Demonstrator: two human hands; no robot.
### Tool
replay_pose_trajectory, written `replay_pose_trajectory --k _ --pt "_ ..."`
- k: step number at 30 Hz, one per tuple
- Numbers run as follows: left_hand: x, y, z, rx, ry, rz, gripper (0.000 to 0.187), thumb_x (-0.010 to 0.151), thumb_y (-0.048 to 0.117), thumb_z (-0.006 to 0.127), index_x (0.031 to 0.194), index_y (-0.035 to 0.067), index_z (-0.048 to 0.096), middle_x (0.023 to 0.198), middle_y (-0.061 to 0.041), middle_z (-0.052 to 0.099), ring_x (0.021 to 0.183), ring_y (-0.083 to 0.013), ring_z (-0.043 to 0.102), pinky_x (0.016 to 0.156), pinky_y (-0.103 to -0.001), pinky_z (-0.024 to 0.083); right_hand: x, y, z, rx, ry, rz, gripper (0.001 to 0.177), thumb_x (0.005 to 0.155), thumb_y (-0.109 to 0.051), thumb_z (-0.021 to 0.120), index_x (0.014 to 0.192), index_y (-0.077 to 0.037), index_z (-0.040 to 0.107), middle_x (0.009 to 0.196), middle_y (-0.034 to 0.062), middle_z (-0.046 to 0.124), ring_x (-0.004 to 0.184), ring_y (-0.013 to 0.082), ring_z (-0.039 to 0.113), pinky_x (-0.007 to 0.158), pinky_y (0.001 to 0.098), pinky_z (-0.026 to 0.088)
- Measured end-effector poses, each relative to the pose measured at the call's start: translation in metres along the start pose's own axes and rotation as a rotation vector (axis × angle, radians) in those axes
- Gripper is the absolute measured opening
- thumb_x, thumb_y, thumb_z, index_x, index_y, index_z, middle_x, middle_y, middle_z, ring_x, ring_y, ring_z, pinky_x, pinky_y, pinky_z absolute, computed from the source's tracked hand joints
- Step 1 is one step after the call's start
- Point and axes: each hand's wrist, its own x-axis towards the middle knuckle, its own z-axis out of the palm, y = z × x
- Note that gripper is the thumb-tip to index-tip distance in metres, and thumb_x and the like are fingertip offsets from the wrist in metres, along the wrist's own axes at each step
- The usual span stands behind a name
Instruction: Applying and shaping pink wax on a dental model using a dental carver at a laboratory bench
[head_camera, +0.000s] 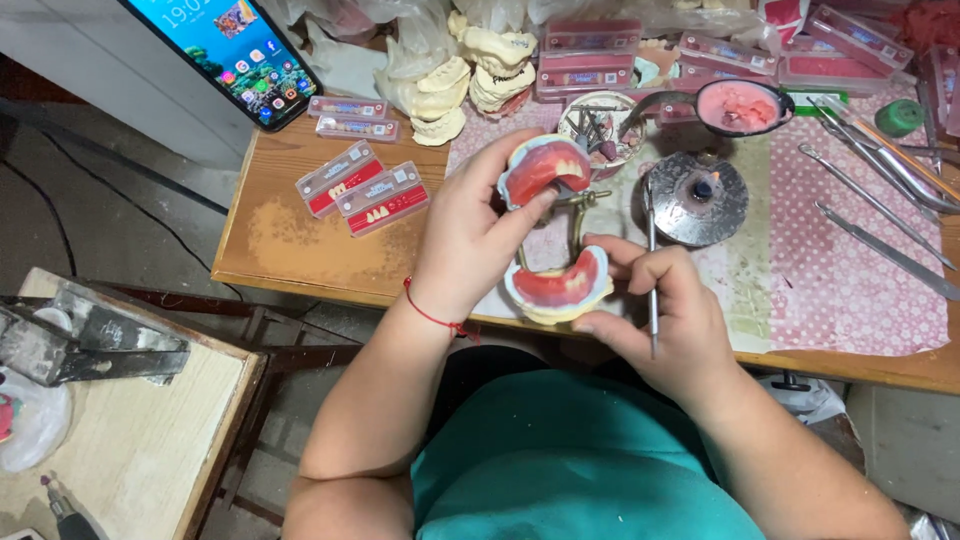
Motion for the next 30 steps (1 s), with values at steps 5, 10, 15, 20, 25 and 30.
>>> replay_pose_trajectory --k 5,10,15,20,25,30 --pt "-0.008 0.012 -0.009 0.066 0.144 0.104 0.056 0.088 0.004 0.069 0.142 0.014 0.057 0.144 -0.008 0.067 0.136 -0.0290 0.066 0.114 -0.038 0.054 0.004 0.003 0.010 -0.327 -0.010 -0.252 0.052 0.092 -0.040 0.074 0.098 -0.009 0.033 0.140 0.0175 0.068 0.107 0.0330 0.074 0.068 0.0386 0.050" --pt "-0.003 0.000 -0.008 0.167 0.168 0.161 0.057 0.090 0.012 0.075 0.144 0.014 0.056 0.141 -0.005 0.068 0.125 -0.0300 0.065 0.108 -0.038 0.051 0.013 0.004 0.021 -0.400 -0.006 -0.324 0.042 0.096 -0.027 0.075 0.100 -0.005 0.040 0.140 0.0217 0.066 0.109 0.0364 0.072 0.073 0.0417 0.051" --pt "0.002 0.006 -0.009 0.095 0.207 0.054 0.045 0.096 0.017 0.072 0.140 0.018 0.059 0.134 -0.007 0.073 0.125 -0.0266 0.071 0.105 -0.035 0.055 0.012 0.006 0.021 -0.450 -0.032 -0.271 0.039 0.096 -0.025 0.076 0.102 -0.006 0.042 0.141 0.0164 0.067 0.108 0.0356 0.073 0.072 0.0432 0.051" --pt "0.002 0.004 -0.009 -0.045 0.203 0.037 0.057 0.100 0.020 0.073 0.148 0.015 0.044 0.150 -0.005 0.059 0.135 -0.0240 0.066 0.115 -0.036 0.054 0.012 0.007 0.019 -0.451 -0.065 -0.208 0.042 0.095 -0.026 0.076 0.102 -0.006 0.040 0.143 0.0121 0.068 0.096 0.0380 0.072 0.068 0.0453 0.050" --pt "-0.005 0.001 -0.010 -0.081 0.190 -0.013 0.071 0.094 0.024 0.081 0.151 0.016 0.040 0.146 -0.009 0.058 0.133 -0.0227 0.061 0.117 -0.035 0.051 0.011 -0.002 0.012 -0.384 -0.069 -0.204 0.040 0.094 -0.022 0.077 0.102 -0.006 0.041 0.140 0.0179 0.069 0.112 0.0348 0.073 0.077 0.0408 0.053" --pt "-0.026 -0.006 -0.009 -0.189 0.150 -0.049 0.082 0.093 0.036 0.079 0.155 0.013 0.032 0.158 -0.017 0.048 0.147 -0.0352 0.057 0.119 -0.045 0.052 0.003 -0.006 -0.005 -0.342 -0.054 -0.196 0.014 0.103 -0.015 0.063 0.110 -0.006 0.057 0.134 0.0184 0.072 0.118 0.0300 0.073 0.096 0.0373 0.054"
